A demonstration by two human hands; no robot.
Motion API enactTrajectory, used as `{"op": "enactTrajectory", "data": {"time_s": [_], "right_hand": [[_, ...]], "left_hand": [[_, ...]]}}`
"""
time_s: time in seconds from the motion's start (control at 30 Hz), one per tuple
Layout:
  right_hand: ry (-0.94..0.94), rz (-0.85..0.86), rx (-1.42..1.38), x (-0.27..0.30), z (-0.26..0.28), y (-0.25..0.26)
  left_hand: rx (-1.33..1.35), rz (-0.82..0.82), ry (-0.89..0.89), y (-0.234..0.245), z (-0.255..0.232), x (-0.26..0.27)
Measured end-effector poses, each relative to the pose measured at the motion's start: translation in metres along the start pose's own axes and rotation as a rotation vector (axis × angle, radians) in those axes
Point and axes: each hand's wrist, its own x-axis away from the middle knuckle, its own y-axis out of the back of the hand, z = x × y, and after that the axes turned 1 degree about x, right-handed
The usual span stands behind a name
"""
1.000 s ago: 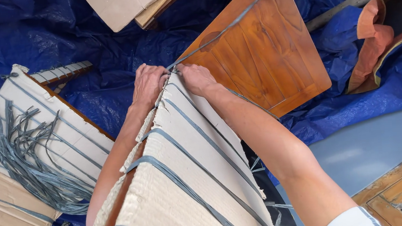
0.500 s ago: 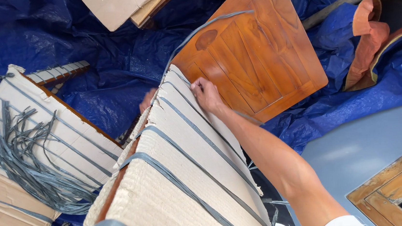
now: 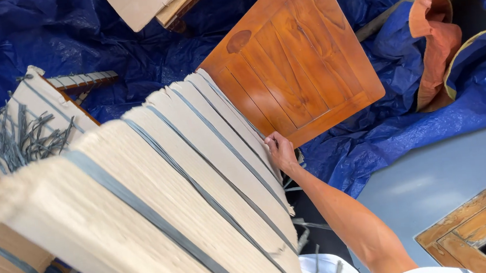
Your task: Packaging wooden furniture parts with cardboard and plastic ties for shipment or storage.
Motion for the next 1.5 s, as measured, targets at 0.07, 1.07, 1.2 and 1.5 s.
{"op": "enactTrajectory", "data": {"time_s": [0.07,1.07,1.2,1.5], "right_hand": [[0.029,-0.002,0.003,0.011,-0.027,0.006],[-0.076,0.445,-0.037,0.143,-0.217,0.034],[-0.007,0.382,0.135,0.161,-0.237,0.052],[-0.095,0.356,0.811,0.309,-0.309,0.171]], "left_hand": [[0.003,-0.017,0.002,-0.02,-0.007,0.03],[0.478,0.115,0.454,-0.214,0.004,0.277],[0.56,0.137,0.466,-0.212,0.0,0.28],[1.112,-0.016,0.291,-0.239,0.027,0.289]]}}
